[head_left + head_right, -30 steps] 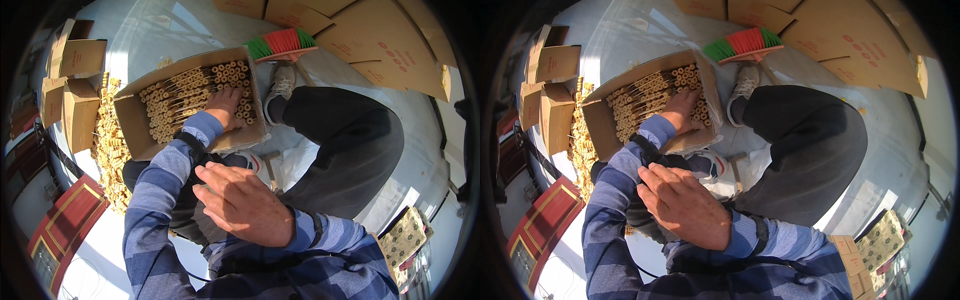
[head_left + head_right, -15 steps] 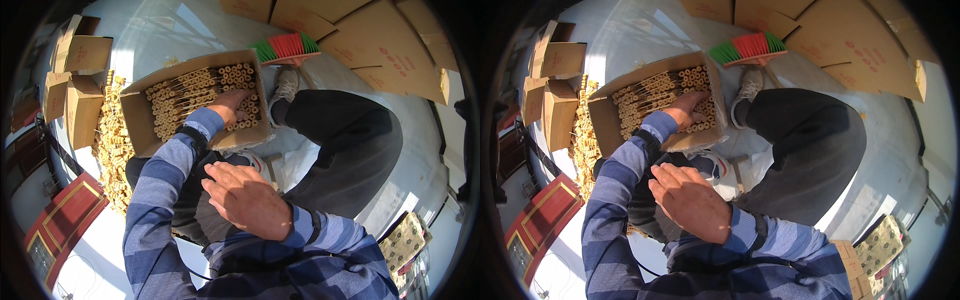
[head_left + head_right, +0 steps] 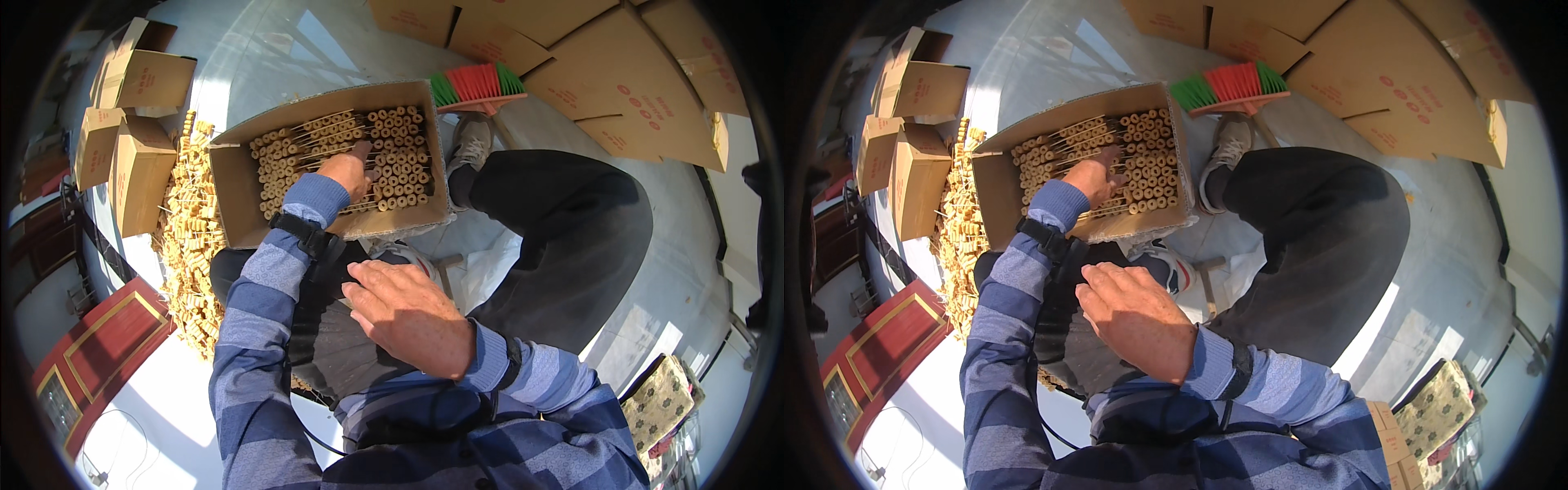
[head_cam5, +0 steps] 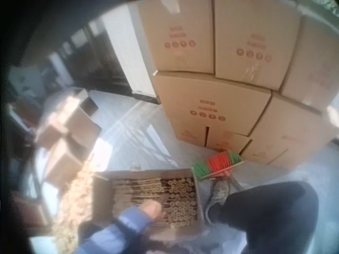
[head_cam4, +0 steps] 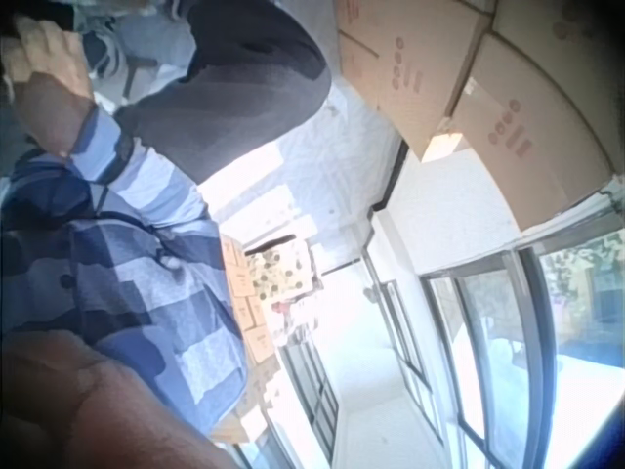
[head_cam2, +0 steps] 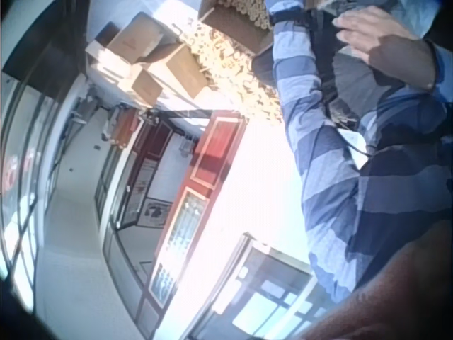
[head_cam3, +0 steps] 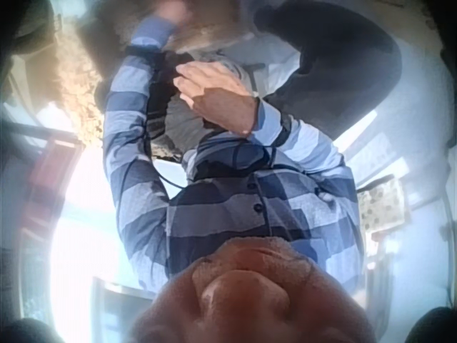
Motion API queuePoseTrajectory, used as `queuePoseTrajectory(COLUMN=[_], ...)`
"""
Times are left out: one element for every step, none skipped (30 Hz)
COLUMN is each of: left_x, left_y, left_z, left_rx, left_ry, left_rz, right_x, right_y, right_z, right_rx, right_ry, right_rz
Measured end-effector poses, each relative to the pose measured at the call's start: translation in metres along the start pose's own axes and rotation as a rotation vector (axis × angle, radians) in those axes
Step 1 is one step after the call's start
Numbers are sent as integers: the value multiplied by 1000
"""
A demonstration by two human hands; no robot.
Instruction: The person sits on the floor and threads small ring-shaped food items onto wooden skewers. They gather loose pieces from the floor, align them on the sticks, and place the completed skewers into a cardboard box. The person then wraps the box contents in plastic and closes the box.
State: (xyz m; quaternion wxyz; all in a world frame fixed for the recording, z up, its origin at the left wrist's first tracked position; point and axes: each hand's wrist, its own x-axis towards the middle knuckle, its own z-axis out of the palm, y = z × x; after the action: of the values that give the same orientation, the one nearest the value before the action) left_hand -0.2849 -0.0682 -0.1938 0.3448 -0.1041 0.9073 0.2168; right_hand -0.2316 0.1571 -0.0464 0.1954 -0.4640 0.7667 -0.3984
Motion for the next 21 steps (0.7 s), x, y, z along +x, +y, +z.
queuePoseTrajectory(left_x=[1, 4, 8, 14, 20, 28, 36, 38, 40, 38, 36, 32, 27, 24, 22, 19, 16, 14, 12, 11, 9], left_y=[-3, -6, -9, -11, -15, -20, -24, -28, -29, -29, -26, -23, -15, -7, -2, 3, 6, 9, 12, 16, 21], left_z=[4, 10, 17, 24, 31, 36, 38, 42, 45, 47, 48, 47, 49, 47, 41, 36, 30, 24, 18, 14, 11], left_rx=[34, 68, 13, -41, -104, -369, -645, -862, -914, -908, -772, -632, -363, -97, -168, -139, -120, -101, -89, -56, -23], left_ry=[-8, -19, -82, -146, -203, -270, -327, -369, -352, -320, -268, -211, -135, -39, -120, -132, -106, -75, -104, -127, -141], left_rz=[-8, -21, -48, -81, -105, -205, -293, -321, -336, -290, -227, -174, -103, -4, -14, -4, 38, 70, 71, 65, 48], right_x=[0, 0, -1, -1, -1, -1, -1, -1, -1, -1, 0, 0, 0, 1, 1, 2, 2, 2, 1, 1, 1], right_y=[0, 0, -1, -1, -1, -2, -2, -1, -1, -1, -1, -2, -2, -2, -2, -3, -3, -3, -4, -4, -3], right_z=[1, 1, 2, 2, 3, 3, 3, 3, 3, 4, 4, 4, 5, 6, 6, 7, 8, 9, 10, 10, 10], right_rx=[1, 1, -6, -14, -19, -24, -40, -32, -31, -30, -30, -29, -34, -24, -24, -25, -19, -12, -7, -25, -43], right_ry=[-12, -13, -20, -27, -29, -30, -33, -36, -42, -48, -45, -42, -42, -50, -62, -72, -74, -77, -89, -81, -83], right_rz=[-1, -2, -1, 0, 3, 8, 8, 11, 8, 3, 2, 0, -7, -3, -4, -8, -9, -12, -15, -20, -28])
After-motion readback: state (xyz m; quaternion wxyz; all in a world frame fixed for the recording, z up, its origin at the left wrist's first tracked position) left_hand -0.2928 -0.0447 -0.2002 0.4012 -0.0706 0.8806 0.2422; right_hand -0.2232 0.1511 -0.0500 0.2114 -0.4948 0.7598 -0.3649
